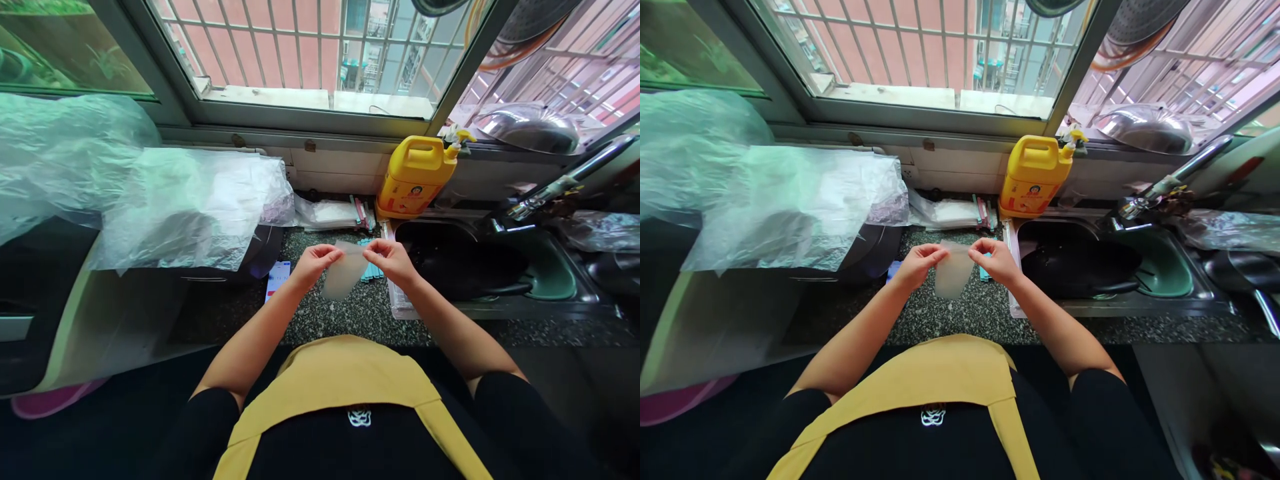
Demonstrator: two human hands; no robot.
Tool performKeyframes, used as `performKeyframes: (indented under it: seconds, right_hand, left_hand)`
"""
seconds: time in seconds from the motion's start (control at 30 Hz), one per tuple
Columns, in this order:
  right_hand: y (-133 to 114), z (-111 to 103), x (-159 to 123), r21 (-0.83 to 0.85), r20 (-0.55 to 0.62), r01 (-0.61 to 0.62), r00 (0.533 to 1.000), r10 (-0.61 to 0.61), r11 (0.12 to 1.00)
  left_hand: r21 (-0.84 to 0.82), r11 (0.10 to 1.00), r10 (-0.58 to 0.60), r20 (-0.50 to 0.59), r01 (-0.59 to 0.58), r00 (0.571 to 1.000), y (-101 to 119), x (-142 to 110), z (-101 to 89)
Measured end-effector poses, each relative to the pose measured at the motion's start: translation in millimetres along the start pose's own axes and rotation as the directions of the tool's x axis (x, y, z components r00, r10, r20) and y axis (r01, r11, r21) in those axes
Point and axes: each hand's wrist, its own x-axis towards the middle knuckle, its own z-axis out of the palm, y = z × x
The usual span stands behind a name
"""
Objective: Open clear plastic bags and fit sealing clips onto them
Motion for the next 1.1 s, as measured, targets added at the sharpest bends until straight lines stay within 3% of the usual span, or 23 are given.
performKeyframes:
  seconds: [0.13, 0.33, 0.6, 0.67, 0.73, 0.77, 0.9, 1.1]
  right_hand:
    - [14, 6, -6, 0.185, 0.050, -0.157, 0.987, 0.150, 0.970]
    - [28, 16, -13, 0.286, 0.105, -0.321, 0.947, 0.304, 0.903]
    - [60, 27, -21, 0.319, 0.177, -0.473, 0.881, 0.438, 0.821]
    - [69, 24, -17, 0.191, 0.142, -0.491, 0.871, 0.471, 0.850]
    - [80, 14, -9, -0.064, 0.005, -0.515, 0.856, 0.517, 0.854]
    - [86, 7, -5, -0.245, -0.118, -0.545, 0.837, 0.534, 0.802]
    - [111, -26, 13, -0.443, -0.312, -0.630, 0.775, 0.550, 0.638]
    - [136, -38, 24, -0.600, -0.381, -0.689, 0.694, 0.611, 0.407]
  left_hand:
    - [0.050, 0.989, -0.141, -0.024, 0.142, 0.990, 1, -4, 0.0]
    - [0.002, 0.953, -0.302, -0.054, 0.303, 0.952, -8, -12, -1.3]
    - [-0.065, 0.946, -0.321, -0.053, 0.317, 0.946, -32, -19, -0.6]
    - [-0.062, 0.947, -0.319, -0.077, 0.315, 0.945, -37, -19, -1.8]
    - [-0.067, 0.949, -0.314, -0.106, 0.309, 0.943, -42, -18, -3.1]
    - [-0.073, 0.949, -0.313, -0.118, 0.306, 0.942, -43, -18, -3.9]
    - [-0.094, 0.950, -0.308, -0.141, 0.297, 0.941, -49, -18, -6.6]
    - [-0.061, 0.960, -0.279, -0.163, 0.272, 0.946, -55, -16, -10.5]
